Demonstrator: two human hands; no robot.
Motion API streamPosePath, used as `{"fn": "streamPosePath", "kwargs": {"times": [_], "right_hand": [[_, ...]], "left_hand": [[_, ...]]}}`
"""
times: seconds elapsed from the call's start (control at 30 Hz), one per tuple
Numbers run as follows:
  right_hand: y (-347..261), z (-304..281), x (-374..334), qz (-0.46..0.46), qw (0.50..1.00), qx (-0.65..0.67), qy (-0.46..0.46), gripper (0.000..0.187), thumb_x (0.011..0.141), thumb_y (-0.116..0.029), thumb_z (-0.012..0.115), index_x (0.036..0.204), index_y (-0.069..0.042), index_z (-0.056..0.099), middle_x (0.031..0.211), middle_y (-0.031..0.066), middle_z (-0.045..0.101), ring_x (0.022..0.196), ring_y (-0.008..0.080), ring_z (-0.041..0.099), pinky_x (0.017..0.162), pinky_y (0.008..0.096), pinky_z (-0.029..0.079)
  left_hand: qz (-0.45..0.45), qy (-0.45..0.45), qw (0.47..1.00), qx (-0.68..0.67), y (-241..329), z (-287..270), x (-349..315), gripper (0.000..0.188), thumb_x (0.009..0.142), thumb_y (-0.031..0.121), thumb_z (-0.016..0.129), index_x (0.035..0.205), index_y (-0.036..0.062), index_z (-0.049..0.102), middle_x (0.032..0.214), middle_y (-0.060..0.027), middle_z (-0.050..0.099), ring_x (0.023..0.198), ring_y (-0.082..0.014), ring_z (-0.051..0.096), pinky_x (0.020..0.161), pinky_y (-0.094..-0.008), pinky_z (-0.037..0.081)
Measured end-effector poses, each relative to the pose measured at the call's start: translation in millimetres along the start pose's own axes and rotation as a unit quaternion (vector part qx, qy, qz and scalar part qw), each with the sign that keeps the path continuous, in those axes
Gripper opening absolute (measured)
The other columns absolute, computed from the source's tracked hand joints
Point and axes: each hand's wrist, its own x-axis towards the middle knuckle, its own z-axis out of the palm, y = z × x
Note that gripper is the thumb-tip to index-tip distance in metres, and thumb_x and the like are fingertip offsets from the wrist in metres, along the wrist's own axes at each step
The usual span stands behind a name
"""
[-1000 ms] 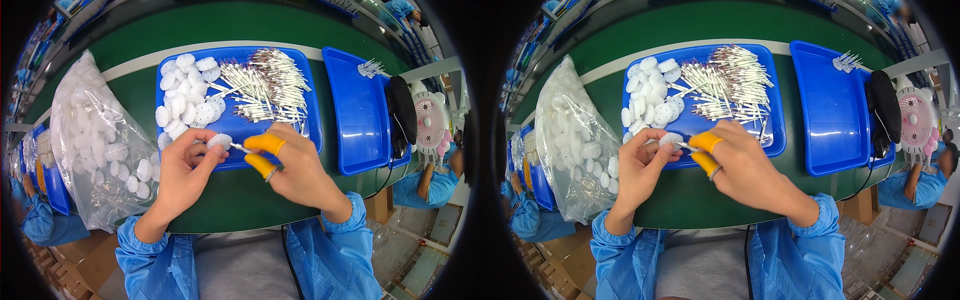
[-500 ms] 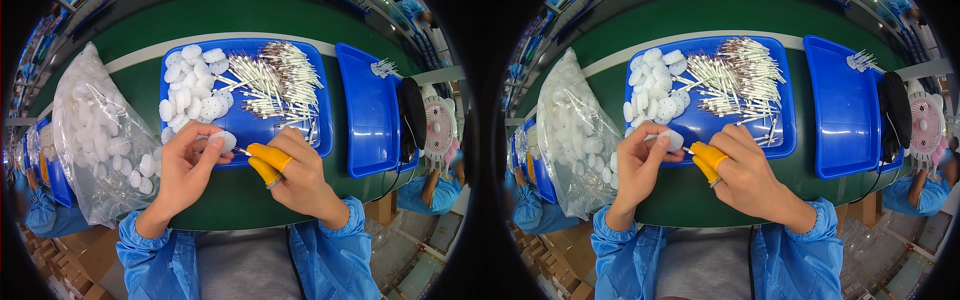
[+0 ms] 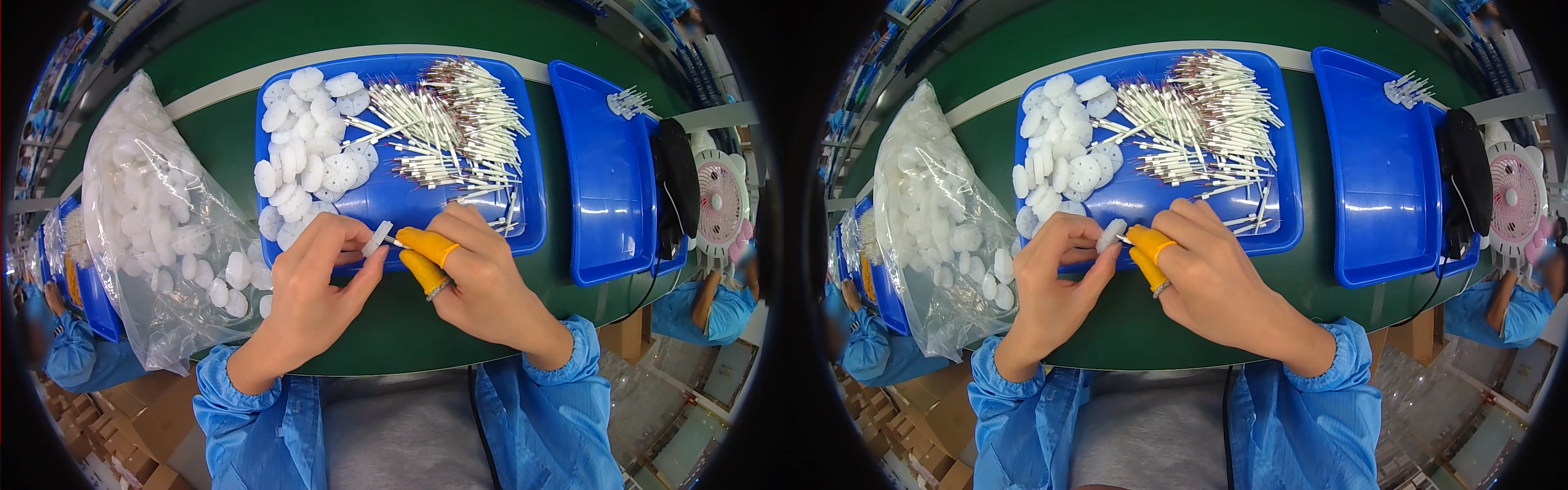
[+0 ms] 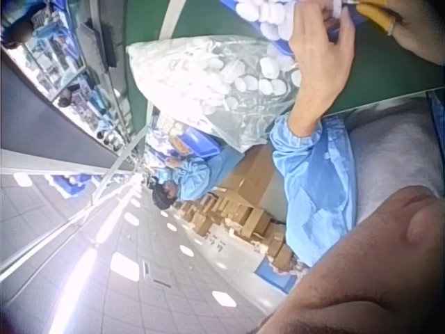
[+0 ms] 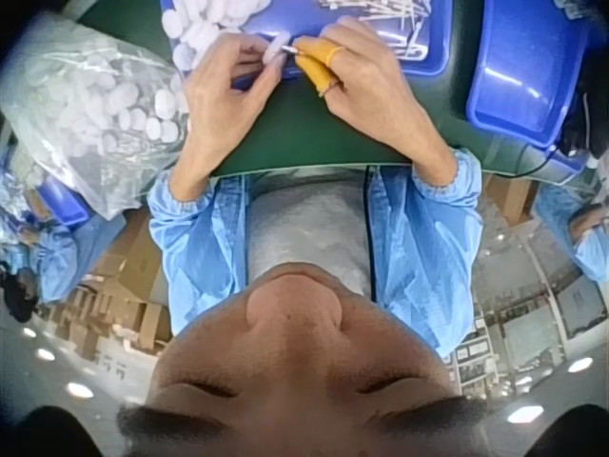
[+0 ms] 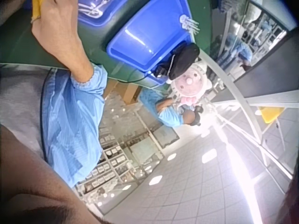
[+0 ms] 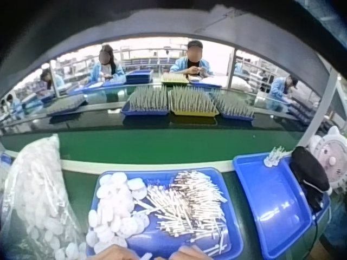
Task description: The person assembles electronic components by inserting wire pins into circular plastic bases by hand and placing the completed parts onto a tray.
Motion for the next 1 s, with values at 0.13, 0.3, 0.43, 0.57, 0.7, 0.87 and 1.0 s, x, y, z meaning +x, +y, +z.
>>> {"fn": "streamPosePath", "kwargs": {"times": [0.13, 0.3, 0.43, 0.57, 0.7, 0.87, 1.0], "right_hand": [[-1.9, 8.1, -2.1, -0.019, 1.000, -0.002, 0.010, 0.043, 0.060, 0.011, 0.074, 0.103, 0.013, 0.073, 0.099, 0.0170, 0.061, 0.091, 0.0335, 0.059, 0.079, 0.0425, 0.048], [-0.9, 17.9, -8.0, -0.047, 0.997, 0.030, 0.055, 0.031, 0.056, 0.011, 0.074, 0.086, 0.010, 0.068, 0.097, 0.0190, 0.060, 0.086, 0.0347, 0.058, 0.073, 0.0435, 0.048], [-2.4, 18.5, -9.1, -0.052, 0.995, 0.046, 0.071, 0.028, 0.052, 0.010, 0.075, 0.076, 0.006, 0.059, 0.095, 0.0196, 0.059, 0.082, 0.0353, 0.058, 0.068, 0.0444, 0.047], [-5.1, 23.7, -8.6, -0.043, 0.995, 0.047, 0.077, 0.029, 0.052, 0.010, 0.074, 0.076, 0.007, 0.059, 0.092, 0.0193, 0.058, 0.081, 0.0353, 0.057, 0.067, 0.0442, 0.046], [-6.2, 24.1, -5.8, -0.019, 0.997, 0.035, 0.068, 0.028, 0.058, 0.010, 0.076, 0.084, 0.008, 0.066, 0.092, 0.0177, 0.060, 0.083, 0.0353, 0.058, 0.070, 0.0446, 0.047], [14.7, -17.4, 4.8, 0.032, 0.991, -0.122, 0.053, 0.021, 0.075, 0.004, 0.078, 0.097, 0.005, 0.076, 0.099, 0.0145, 0.065, 0.092, 0.0345, 0.060, 0.083, 0.0445, 0.049], [25.8, -31.0, 0.0, 0.119, 0.958, -0.260, 0.004, 0.017, 0.073, 0.008, 0.075, 0.091, 0.007, 0.075, 0.103, 0.0159, 0.063, 0.103, 0.0341, 0.059, 0.088, 0.0451, 0.048]], "left_hand": [[0.023, 0.005, 0.999, 0.026, 1.6, 1.1, 0.1, 0.020, 0.088, -0.005, 0.080, 0.102, -0.0019, 0.066, 0.096, -0.0114, 0.067, 0.079, -0.0228, 0.074, 0.073, -0.0324, 0.066], [0.050, 0.009, 0.997, 0.059, 0.9, 0.2, -3.8, 0.022, 0.084, -0.005, 0.080, 0.101, -0.0014, 0.067, 0.094, -0.0123, 0.065, 0.075, -0.0243, 0.071, 0.067, -0.0328, 0.061], [0.066, 0.004, 0.995, 0.070, 3.4, -2.2, -5.8, 0.023, 0.084, -0.007, 0.078, 0.103, -0.0022, 0.066, 0.094, -0.0133, 0.064, 0.073, -0.0258, 0.070, 0.062, -0.0335, 0.056], [0.055, -0.020, 0.996, 0.067, 6.4, -1.0, -10.1, 0.027, 0.085, -0.007, 0.076, 0.108, -0.0028, 0.064, 0.098, -0.0145, 0.063, 0.070, -0.0292, 0.067, 0.058, -0.0364, 0.054], [0.043, -0.023, 0.996, 0.076, 4.0, 1.6, -12.5, 0.029, 0.086, -0.007, 0.076, 0.111, -0.0021, 0.064, 0.100, -0.0151, 0.063, 0.070, -0.0307, 0.067, 0.056, -0.0381, 0.053], [0.021, 0.044, 0.994, 0.093, -3.7, -2.5, -4.5, 0.020, 0.090, -0.006, 0.075, 0.108, -0.0023, 0.068, 0.104, -0.0144, 0.065, 0.081, -0.0268, 0.072, 0.066, -0.0344, 0.060], [-0.046, 0.033, 0.998, 0.022, 2.6, -2.7, 1.5, 0.015, 0.092, -0.005, 0.074, 0.107, -0.0029, 0.069, 0.106, -0.0128, 0.067, 0.091, -0.0237, 0.075, 0.078, -0.0334, 0.064]]}}
